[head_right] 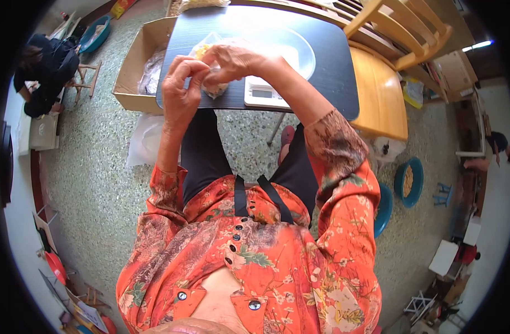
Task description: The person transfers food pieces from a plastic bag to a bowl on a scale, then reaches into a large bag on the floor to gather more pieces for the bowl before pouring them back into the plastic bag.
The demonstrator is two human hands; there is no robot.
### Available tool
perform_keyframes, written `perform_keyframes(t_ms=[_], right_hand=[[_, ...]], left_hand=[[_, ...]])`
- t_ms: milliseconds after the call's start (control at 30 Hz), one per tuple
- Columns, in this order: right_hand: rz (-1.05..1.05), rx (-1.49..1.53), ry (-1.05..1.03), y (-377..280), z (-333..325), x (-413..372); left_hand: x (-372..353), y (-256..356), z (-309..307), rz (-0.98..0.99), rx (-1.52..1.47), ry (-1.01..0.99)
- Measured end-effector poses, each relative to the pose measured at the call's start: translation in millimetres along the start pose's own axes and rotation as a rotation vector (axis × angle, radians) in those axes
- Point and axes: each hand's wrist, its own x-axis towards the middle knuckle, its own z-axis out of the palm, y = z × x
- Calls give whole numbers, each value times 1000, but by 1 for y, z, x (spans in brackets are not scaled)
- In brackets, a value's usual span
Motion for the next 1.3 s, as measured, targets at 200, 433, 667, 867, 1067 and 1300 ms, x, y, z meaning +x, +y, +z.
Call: perform_keyframes(t_ms=[200, 433, 667, 867, 1067, 1300], right_hand=[[-358, -58, 441, 1, -10, -11], [-166, -159, 356, 8, -15, -14], [-414, -194, 534, -31, -34, -16], [-411, -20, 422, -49, -37, -35], [-318, 82, 446, -60, -28, -55], [-445, 6, 661, -64, -24, -70]], left_hand=[[0, -10, -9, -3, 43, 28], [6, -20, -21, 53, 141, -18], [37, 3, -62, 42, 244, -59], [40, 6, -93, 12, -99, -290], [32, 16, -91, 13, 46, -298], [30, 33, -80, 91, 33, -190]])
